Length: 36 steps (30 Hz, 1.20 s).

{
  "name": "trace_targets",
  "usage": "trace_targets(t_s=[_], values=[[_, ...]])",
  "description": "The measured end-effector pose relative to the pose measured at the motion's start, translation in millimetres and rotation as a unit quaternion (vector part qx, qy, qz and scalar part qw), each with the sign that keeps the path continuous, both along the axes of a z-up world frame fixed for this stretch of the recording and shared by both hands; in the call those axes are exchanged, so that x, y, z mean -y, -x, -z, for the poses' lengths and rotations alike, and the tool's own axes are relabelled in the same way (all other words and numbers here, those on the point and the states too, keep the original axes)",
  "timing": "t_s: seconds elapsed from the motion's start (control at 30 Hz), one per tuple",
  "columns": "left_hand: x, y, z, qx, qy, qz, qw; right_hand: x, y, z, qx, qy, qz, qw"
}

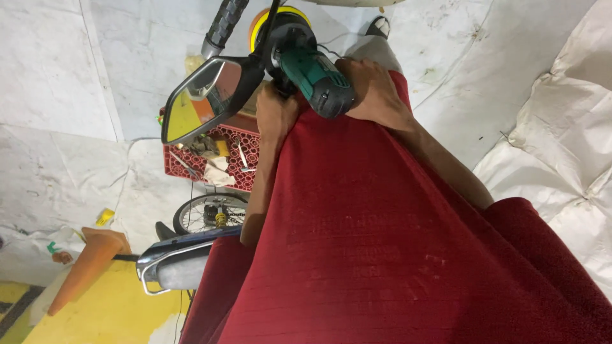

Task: The person uses a green electric polisher with a yellow pad to polish the front fairing and headlight area of a beige scooter. They move around the vehicle to access different sections, holding the tool with both hands to apply it to the surface.

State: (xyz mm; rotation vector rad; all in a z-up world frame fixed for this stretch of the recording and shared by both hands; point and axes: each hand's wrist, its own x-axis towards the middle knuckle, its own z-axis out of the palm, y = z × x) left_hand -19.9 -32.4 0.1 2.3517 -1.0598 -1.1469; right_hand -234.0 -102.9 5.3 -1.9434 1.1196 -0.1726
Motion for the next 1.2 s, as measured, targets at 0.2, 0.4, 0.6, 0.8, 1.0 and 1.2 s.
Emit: trace_targets(t_s=[0.2,0.4,0.6,0.8,1.0,1.2], values=[[-27,-12,21,0.042,0.022,0.012,0.999,-11,-7,18,0.031,0.036,-0.029,0.998],[-31,-10,-2,0.021,-0.014,-0.004,1.0,-22,-13,23,0.037,0.029,-0.04,0.998],[-53,-20,18,0.033,-0.027,-0.009,0.999,-29,-15,39,0.045,0.046,-0.068,0.996],[-57,-17,8,0.023,-0.031,-0.019,0.999,-31,-19,31,0.087,0.033,-0.059,0.994],[-24,-13,-4,0.119,-0.08,0.032,0.989,-28,-8,54,0.136,0.013,-0.033,0.99],[8,-8,-17,0.162,0.02,0.103,0.981,-31,4,94,0.199,-0.007,0.012,0.98]])
